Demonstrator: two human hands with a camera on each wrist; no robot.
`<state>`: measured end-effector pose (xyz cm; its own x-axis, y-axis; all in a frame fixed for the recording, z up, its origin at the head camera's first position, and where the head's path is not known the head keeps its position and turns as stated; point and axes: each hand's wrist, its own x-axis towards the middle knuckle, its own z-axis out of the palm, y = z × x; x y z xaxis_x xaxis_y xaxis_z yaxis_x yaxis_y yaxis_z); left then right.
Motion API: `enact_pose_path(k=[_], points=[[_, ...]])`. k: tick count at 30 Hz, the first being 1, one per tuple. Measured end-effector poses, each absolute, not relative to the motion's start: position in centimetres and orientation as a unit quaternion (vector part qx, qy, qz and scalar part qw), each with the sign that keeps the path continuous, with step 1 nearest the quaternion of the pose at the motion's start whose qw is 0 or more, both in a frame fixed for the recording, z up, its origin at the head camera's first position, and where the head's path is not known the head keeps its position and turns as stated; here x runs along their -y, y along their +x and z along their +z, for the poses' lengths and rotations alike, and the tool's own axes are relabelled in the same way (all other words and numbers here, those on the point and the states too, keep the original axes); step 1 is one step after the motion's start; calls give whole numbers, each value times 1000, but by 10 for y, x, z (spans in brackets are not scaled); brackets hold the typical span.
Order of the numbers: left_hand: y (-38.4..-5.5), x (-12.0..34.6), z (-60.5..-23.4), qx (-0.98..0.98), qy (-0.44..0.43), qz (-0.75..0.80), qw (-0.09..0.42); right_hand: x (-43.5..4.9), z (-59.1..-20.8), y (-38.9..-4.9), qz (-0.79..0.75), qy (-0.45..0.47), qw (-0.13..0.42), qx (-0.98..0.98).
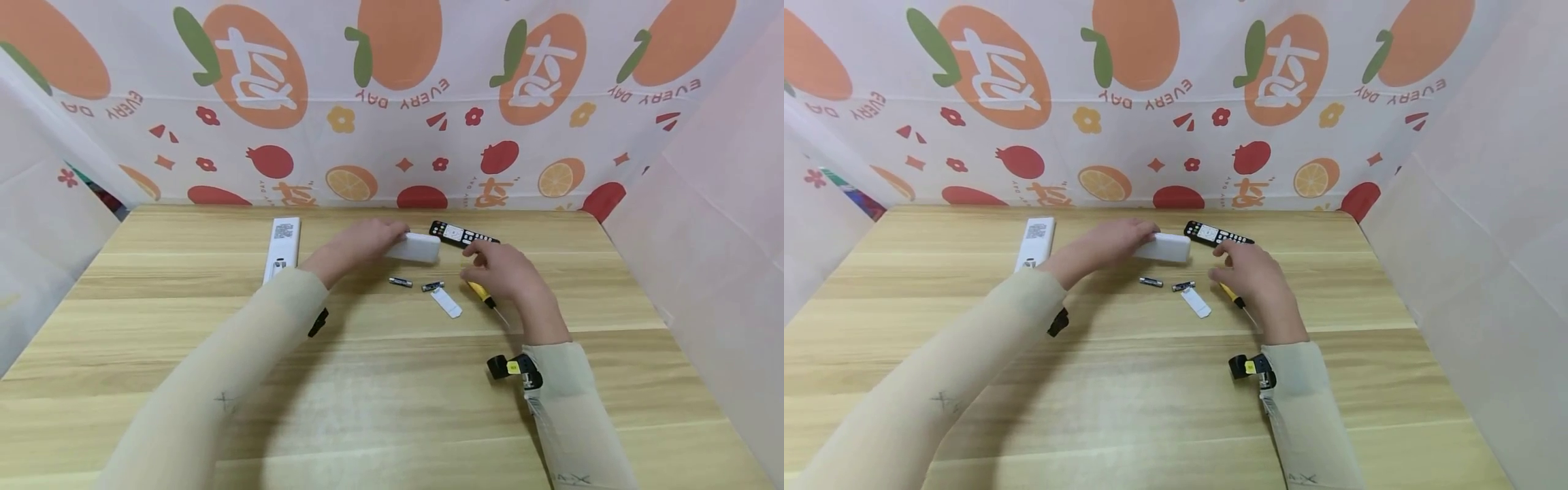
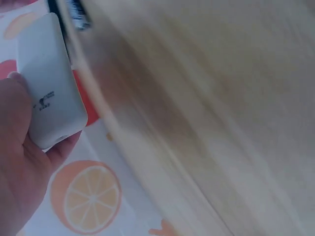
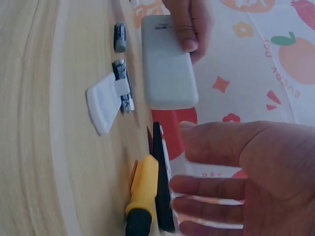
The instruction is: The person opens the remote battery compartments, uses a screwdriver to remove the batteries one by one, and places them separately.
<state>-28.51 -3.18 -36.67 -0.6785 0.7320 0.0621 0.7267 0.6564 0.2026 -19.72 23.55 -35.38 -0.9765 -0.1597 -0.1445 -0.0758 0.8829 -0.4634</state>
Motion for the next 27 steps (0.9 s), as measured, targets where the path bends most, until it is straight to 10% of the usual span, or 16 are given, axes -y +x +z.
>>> enact_pose_path(k=[10,27], points=[[-242,34,-349,-896,363,257,9,-213,-342,-194,-358,-141,-10,-923],[-182,49,-339,-885,323,335,21,-192,-335,-181,-443,-204,70,-870]])
